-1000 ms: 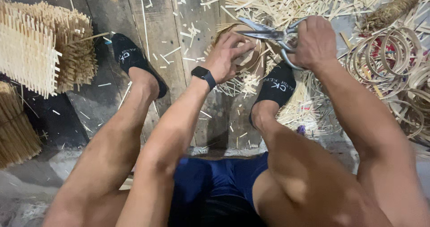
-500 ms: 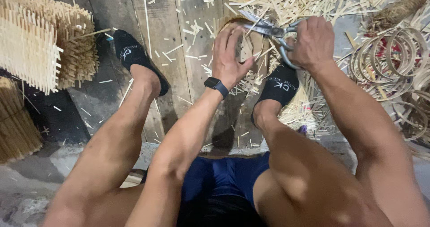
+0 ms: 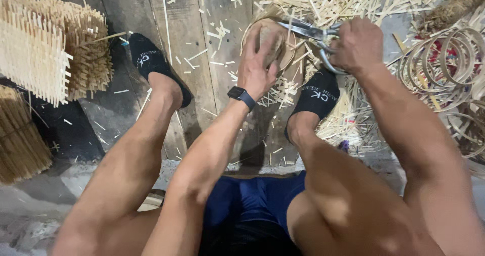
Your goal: The person sits on the floor and repeatedly places a flat woven bamboo mat into a circular wooden mold, then uses shears to trim the overhanging bamboo strips flush with the mold edge. The person removes the trimmed base, sets it aside, and repeats the process with additional mats.
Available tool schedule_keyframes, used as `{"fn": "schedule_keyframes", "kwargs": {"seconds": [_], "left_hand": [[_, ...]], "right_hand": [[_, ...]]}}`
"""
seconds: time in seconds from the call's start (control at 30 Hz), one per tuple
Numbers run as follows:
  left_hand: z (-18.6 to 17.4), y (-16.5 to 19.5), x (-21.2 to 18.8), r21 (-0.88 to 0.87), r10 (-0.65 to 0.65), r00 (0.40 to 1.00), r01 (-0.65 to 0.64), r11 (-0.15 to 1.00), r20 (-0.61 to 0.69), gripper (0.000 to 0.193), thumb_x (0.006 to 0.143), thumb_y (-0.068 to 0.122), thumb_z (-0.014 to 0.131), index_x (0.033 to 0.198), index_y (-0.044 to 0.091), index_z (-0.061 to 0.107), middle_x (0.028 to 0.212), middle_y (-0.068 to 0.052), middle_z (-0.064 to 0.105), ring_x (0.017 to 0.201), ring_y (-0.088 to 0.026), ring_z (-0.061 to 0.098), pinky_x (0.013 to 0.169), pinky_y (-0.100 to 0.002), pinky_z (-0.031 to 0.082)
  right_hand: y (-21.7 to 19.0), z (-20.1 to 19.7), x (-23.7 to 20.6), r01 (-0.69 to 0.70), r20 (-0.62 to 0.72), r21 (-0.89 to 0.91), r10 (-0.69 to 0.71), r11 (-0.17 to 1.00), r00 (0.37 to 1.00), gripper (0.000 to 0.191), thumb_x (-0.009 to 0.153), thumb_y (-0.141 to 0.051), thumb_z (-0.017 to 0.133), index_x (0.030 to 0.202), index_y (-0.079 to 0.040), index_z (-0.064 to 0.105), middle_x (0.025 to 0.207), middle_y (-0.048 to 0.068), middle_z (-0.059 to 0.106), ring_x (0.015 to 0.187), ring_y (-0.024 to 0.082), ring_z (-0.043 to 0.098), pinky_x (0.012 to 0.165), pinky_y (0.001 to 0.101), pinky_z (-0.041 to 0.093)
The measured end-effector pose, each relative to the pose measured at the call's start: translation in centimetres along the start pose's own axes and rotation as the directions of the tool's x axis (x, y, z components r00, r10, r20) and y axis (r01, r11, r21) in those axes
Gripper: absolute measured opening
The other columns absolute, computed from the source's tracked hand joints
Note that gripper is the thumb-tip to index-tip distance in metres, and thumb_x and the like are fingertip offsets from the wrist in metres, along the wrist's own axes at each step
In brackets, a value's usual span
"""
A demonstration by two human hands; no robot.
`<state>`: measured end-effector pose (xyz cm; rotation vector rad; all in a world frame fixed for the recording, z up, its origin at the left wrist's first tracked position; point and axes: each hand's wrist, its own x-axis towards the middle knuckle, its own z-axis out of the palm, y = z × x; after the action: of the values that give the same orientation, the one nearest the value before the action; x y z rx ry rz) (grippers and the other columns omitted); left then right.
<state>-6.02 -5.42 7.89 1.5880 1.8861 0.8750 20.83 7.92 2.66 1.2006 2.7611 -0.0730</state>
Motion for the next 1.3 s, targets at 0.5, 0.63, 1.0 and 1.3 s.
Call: {"fn": "schedule_keyframes", "kwargs": {"seconds": [0.5,0.63,1.0,1.3], "left_hand": [[-0.7,-0.3,0.5,0.113,0.001,1.000,-0.004,0.994,0.021,0.082,0.070,-0.008,0.070,0.141,0.031,0.061,0.146,-0.022,0.046,0.134,-0.044,0.046,0.116,-0.049,0.043],[-0.3,0.0,0.5,0.025,-0.037,0.997,0.035,0.999,0.070,0.075,0.073,0.000,0.077,0.139,0.030,0.061,0.143,-0.022,0.046,0.133,-0.045,0.046,0.115,-0.051,0.042],[-2.4,-0.1,2.1,0.094,0.130,0.970,-0.152,0.984,0.204,0.075,0.067,-0.005,0.066,0.135,0.027,0.068,0.138,-0.018,0.053,0.131,-0.040,0.051,0.113,-0.045,0.046],[0.3,-2.9,3.1,-0.030,-0.460,0.888,0.460,0.887,0.019,0.049,0.101,0.039,0.065,0.140,0.009,0.063,0.106,-0.017,0.068,0.096,-0.029,0.066,0.086,-0.039,0.053]], "right_hand": [[1.6,0.2,-0.7,-0.045,0.263,0.068,0.025,0.997,0.964,0.039,0.095,-0.040,0.069,0.097,-0.001,0.072,0.086,0.018,0.064,0.084,0.029,0.063,0.068,0.0448,0.054],[1.5,0.2,-1.1,0.041,0.018,-0.014,-0.041,0.999,0.999,0.051,0.092,-0.051,0.070,0.095,0.001,0.070,0.088,0.015,0.063,0.084,0.026,0.063,0.075,0.0412,0.055],[2.7,-0.7,-0.6,-0.180,0.116,0.253,0.155,0.951,0.981,0.031,0.088,-0.040,0.081,0.095,-0.011,0.079,0.077,0.014,0.064,0.070,0.033,0.064,0.061,0.0485,0.051],[1.3,0.9,-4.2,-0.444,-0.110,0.263,0.484,0.856,0.868,0.069,0.072,-0.014,0.087,0.130,0.005,0.054,0.122,0.023,0.055,0.114,0.039,0.058,0.099,0.0493,0.050]]}}
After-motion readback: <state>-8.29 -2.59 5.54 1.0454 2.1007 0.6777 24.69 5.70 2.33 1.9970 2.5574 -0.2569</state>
